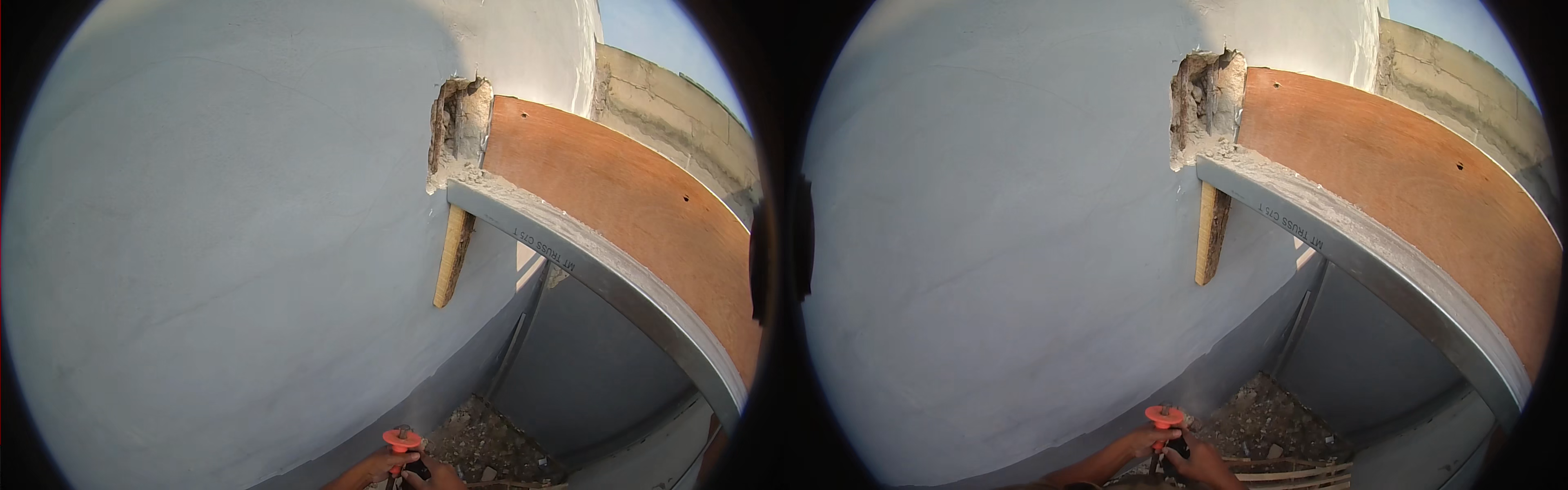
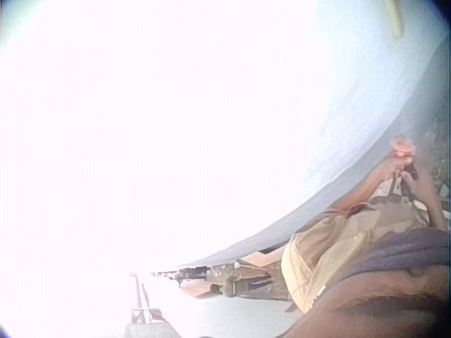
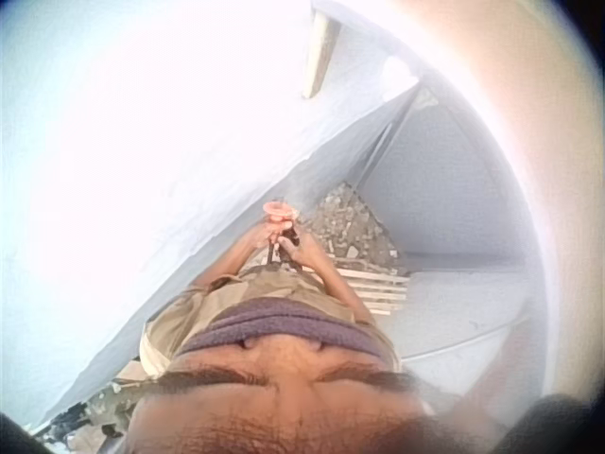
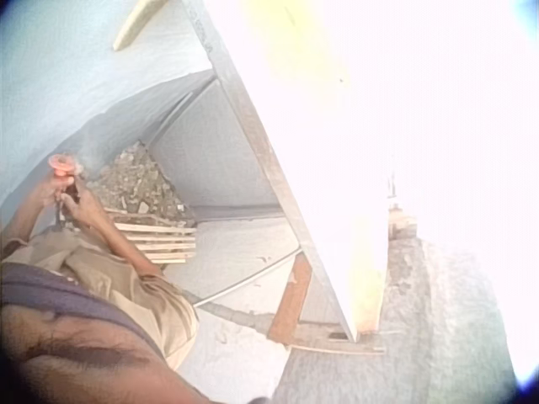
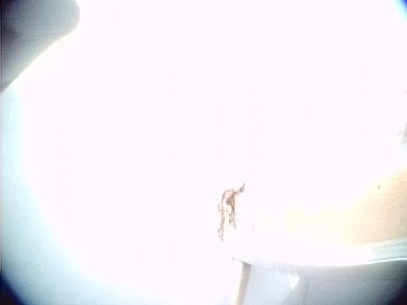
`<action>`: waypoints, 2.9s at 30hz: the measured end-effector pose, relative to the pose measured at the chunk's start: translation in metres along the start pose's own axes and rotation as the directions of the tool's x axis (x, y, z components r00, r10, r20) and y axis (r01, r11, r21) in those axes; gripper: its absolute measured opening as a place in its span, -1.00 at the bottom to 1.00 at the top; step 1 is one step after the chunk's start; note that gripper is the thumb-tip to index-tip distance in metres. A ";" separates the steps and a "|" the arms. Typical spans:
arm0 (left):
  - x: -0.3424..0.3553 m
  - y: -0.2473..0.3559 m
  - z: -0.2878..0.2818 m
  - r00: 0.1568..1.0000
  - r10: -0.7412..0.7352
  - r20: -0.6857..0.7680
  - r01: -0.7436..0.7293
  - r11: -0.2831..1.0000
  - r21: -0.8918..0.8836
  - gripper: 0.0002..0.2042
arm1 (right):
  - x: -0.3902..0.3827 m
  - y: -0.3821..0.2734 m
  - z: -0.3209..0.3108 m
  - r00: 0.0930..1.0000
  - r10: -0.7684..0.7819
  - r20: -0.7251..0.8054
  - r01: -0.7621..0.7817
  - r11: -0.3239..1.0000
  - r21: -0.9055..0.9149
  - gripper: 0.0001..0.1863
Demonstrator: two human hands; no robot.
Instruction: Hammering a chisel and clearing debris to repair or modify a section of a concrete wall.
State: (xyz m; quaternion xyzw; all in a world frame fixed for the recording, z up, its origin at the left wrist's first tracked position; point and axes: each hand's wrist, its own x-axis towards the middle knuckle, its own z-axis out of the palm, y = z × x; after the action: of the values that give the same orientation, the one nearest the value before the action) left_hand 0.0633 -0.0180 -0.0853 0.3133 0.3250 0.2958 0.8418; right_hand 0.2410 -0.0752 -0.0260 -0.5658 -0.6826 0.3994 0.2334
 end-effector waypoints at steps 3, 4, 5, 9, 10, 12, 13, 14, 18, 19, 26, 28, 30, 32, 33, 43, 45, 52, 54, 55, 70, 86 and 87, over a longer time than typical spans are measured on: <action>-0.002 0.015 0.009 1.000 0.028 -0.013 -0.026 0.989 0.144 -0.63 | -0.004 -0.004 -0.012 0.994 -0.073 -0.076 0.072 0.997 -0.022 -0.27; -0.002 0.019 0.013 0.998 0.038 -0.052 -0.024 0.969 0.244 -0.65 | -0.003 -0.002 -0.015 0.989 0.148 -0.016 -0.143 0.977 0.156 -0.32; -0.002 0.021 0.018 0.998 0.033 -0.047 -0.021 0.970 0.241 -0.65 | -0.004 -0.001 -0.015 0.988 0.155 -0.018 -0.150 0.977 0.155 -0.32; -0.004 0.023 0.042 0.954 0.286 -0.086 -0.150 0.710 0.688 -0.50 | -0.002 0.007 0.000 0.997 0.073 -0.001 -0.068 0.928 0.368 -0.23; -0.004 0.023 0.046 0.957 0.283 -0.068 -0.165 0.720 0.674 -0.48 | -0.001 0.007 0.007 0.991 0.076 -0.115 -0.017 0.894 0.448 -0.21; -0.005 0.027 0.052 0.923 0.378 0.068 -0.330 0.691 0.643 -0.45 | -0.001 0.009 0.015 0.953 0.047 -0.301 0.149 0.791 0.594 -0.30; -0.006 0.032 0.052 0.919 0.388 0.063 -0.335 0.690 0.642 -0.45 | -0.002 0.010 0.017 0.953 0.044 -0.300 0.152 0.788 0.596 -0.30; -0.008 0.038 0.053 0.943 0.316 0.100 -0.301 0.691 0.657 -0.46 | -0.005 0.011 0.017 0.951 0.181 -0.250 0.030 0.752 0.658 -0.34; -0.020 0.081 0.061 0.962 0.258 0.088 -0.247 0.690 0.680 -0.58 | -0.021 0.021 0.000 0.871 0.450 -0.196 -0.196 0.685 0.702 -0.49; -0.024 0.097 0.067 0.932 0.355 0.076 -0.314 0.682 0.660 -0.62 | -0.026 0.024 -0.004 0.829 0.539 -0.147 -0.286 0.635 0.717 -0.51; -0.078 0.218 0.142 0.710 0.630 0.313 -0.646 0.407 0.646 -0.68 | -0.055 0.024 -0.028 0.873 0.356 -0.333 -0.043 0.736 0.675 -0.55; -0.100 0.246 0.163 0.498 0.729 0.470 -0.703 0.022 0.711 -0.65 | -0.059 0.018 -0.034 0.878 0.310 -0.364 0.004 0.757 0.654 -0.65; -0.119 0.266 0.183 0.387 0.758 0.525 -0.830 0.039 0.556 -0.63 | -0.060 0.009 -0.040 0.873 0.248 -0.420 0.046 0.816 0.577 -0.67; -0.126 0.284 0.203 0.203 0.724 0.659 -0.895 -0.135 0.425 -0.68 | -0.058 0.000 -0.046 0.858 0.161 -0.487 0.128 0.852 0.507 -0.68; -0.127 0.291 0.211 0.048 0.681 0.731 -0.912 -0.269 0.311 -0.73 | -0.055 -0.005 -0.048 0.857 0.162 -0.490 0.132 0.849 0.512 -0.68; -0.071 0.349 0.250 -0.068 0.508 0.858 -0.667 -0.663 0.340 -0.66 | -0.027 -0.013 -0.073 0.689 -0.241 -0.684 0.570 0.762 0.306 -0.53; -0.058 0.364 0.252 -0.161 0.381 0.910 -0.451 -0.849 0.276 -0.62 | -0.021 -0.006 -0.070 0.655 -0.441 -0.613 0.449 0.880 -0.154 -0.60; -0.032 0.376 0.248 -0.126 0.316 0.940 -0.368 -0.895 0.252 -0.67 | -0.003 -0.005 -0.067 0.788 -0.211 -0.579 0.349 0.927 0.138 -0.73; -0.029 0.375 0.248 -0.135 0.280 0.951 -0.316 -0.921 0.226 -0.66 | -0.008 -0.018 -0.078 0.739 -0.282 -0.612 0.393 0.918 0.052 -0.76; -0.028 0.376 0.249 -0.134 0.283 0.950 -0.318 -0.920 0.229 -0.66 | -0.012 -0.026 -0.085 0.741 -0.280 -0.610 0.391 0.919 0.053 -0.76; -0.020 0.378 0.252 -0.118 0.283 0.952 -0.294 -0.926 0.239 -0.65 | -0.018 -0.121 -0.143 0.015 -0.656 -0.755 0.906 0.329 -0.268 -0.74; -0.021 0.378 0.256 -0.061 0.292 0.954 -0.297 -0.918 0.262 -0.68 | 0.003 -0.147 -0.151 -0.333 -0.624 -0.707 0.892 0.035 -0.451 -0.67; -0.020 0.378 0.257 -0.051 0.308 0.950 -0.290 -0.915 0.282 -0.72 | 0.009 -0.153 -0.152 -0.458 -0.528 -0.715 0.854 -0.036 -0.520 -0.70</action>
State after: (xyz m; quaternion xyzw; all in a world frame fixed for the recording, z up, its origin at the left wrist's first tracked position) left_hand 0.1276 0.1194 0.3464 0.8515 0.0405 0.4597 -0.2489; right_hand 0.2666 -0.0297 0.1835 0.0427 -0.5525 -0.1291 0.8223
